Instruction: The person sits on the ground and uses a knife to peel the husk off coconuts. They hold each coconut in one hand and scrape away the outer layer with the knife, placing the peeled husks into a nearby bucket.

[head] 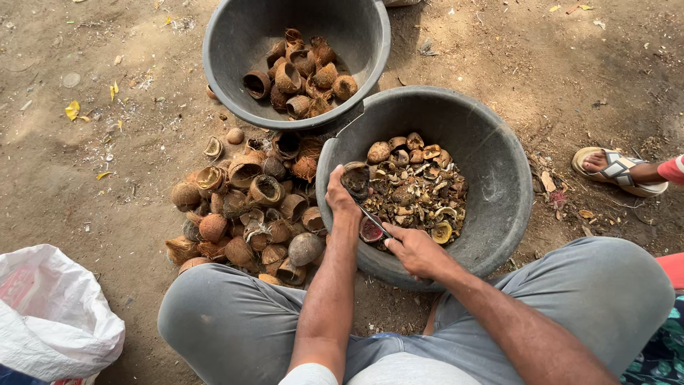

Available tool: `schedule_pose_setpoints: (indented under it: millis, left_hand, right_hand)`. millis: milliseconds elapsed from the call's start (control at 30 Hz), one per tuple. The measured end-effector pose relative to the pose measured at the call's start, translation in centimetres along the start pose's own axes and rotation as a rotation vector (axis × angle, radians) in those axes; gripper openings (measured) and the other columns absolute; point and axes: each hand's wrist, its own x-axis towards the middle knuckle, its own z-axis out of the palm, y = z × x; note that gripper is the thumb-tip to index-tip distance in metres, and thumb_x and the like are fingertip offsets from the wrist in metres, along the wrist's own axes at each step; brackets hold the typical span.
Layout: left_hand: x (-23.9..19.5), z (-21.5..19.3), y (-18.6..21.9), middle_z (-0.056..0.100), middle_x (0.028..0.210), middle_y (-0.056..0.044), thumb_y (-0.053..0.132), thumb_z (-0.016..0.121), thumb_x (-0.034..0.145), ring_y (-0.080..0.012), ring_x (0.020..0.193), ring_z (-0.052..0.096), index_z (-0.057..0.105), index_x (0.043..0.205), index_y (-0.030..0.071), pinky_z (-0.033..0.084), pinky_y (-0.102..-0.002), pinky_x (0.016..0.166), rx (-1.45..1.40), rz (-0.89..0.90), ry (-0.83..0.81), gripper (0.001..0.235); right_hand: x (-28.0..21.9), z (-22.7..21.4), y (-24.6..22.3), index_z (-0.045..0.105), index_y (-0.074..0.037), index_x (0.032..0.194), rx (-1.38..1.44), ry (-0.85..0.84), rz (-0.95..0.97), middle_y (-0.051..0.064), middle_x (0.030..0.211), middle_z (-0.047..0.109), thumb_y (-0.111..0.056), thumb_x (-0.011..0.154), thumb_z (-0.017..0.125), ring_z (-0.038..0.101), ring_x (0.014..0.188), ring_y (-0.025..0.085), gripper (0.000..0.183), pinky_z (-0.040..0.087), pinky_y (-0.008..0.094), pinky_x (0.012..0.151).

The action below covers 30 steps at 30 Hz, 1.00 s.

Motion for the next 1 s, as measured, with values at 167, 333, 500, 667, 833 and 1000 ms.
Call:
schedule_pose_setpoints:
  millis: [167,333,500,667,833,1000]
  left_hand:
    - [1.0,-1.0,1.1,0.073,0.106,-0.015,0.043,0.063,0.09,-0.0244,0.081,0.077,0.054,0.127,0.002,0.068,-0.042,0.062,0.031,-0.221,-0.241,0.056]
    - [1.5,-2.0,1.0,0.072,0.105,-0.022,0.037,0.073,0.089,-0.0323,0.075,0.074,0.059,0.128,-0.005,0.065,-0.042,0.061,0.071,-0.232,-0.447,0.059]
    - [1.7,-2.0,0.4,0.073,0.095,-0.021,0.034,0.068,0.083,-0.0295,0.069,0.075,0.061,0.12,-0.007,0.065,-0.04,0.053,0.14,-0.281,-0.412,0.056]
    - [1.0,-1.3,-0.8,0.071,0.084,-0.02,0.032,0.066,0.081,-0.0244,0.06,0.07,0.068,0.113,-0.007,0.059,-0.035,0.042,0.248,-0.049,-0.218,0.05]
    - [1.2,-0.7,-1.1,0.07,0.083,-0.018,0.029,0.072,0.08,-0.0218,0.055,0.064,0.075,0.098,-0.005,0.052,-0.033,0.041,0.234,0.097,0.051,0.039]
    - [1.0,-0.5,-1.2,0.072,0.094,-0.011,0.037,0.074,0.078,-0.0235,0.083,0.063,0.081,0.095,0.001,0.049,-0.04,0.074,0.513,0.147,0.286,0.041]
  right_hand:
    - [0.3,-3.4,-0.4,0.045,-0.035,0.156,0.039,-0.098,0.085,0.001,0.058,0.05,-0.03,0.103,0.051,0.053,0.044,0.011,0.054,0.048,0.029,0.04]
    - [-0.2,-5.3,0.2,0.046,-0.032,0.155,0.084,-0.182,0.043,0.001,0.065,0.055,-0.027,0.101,0.054,0.056,0.044,0.012,0.055,0.049,0.029,0.037]
    - [0.1,-4.4,0.6,0.047,-0.034,0.156,0.036,-0.161,0.089,0.001,0.066,0.056,-0.027,0.102,0.05,0.056,0.044,0.01,0.054,0.05,0.028,0.037]
    - [0.9,-1.4,1.1,0.046,-0.037,0.155,0.123,-0.106,0.061,-0.001,0.066,0.051,-0.026,0.102,0.048,0.053,0.041,0.012,0.055,0.049,0.03,0.035]
    - [1.6,-0.3,1.7,0.049,-0.035,0.155,0.257,-0.105,0.026,-0.001,0.067,0.05,-0.027,0.103,0.049,0.052,0.041,0.01,0.053,0.049,0.029,0.035]
    - [1.6,1.4,1.4,0.042,-0.037,0.157,0.3,-0.039,0.164,-0.001,0.068,0.051,-0.027,0.103,0.049,0.051,0.041,0.012,0.055,0.047,0.03,0.035]
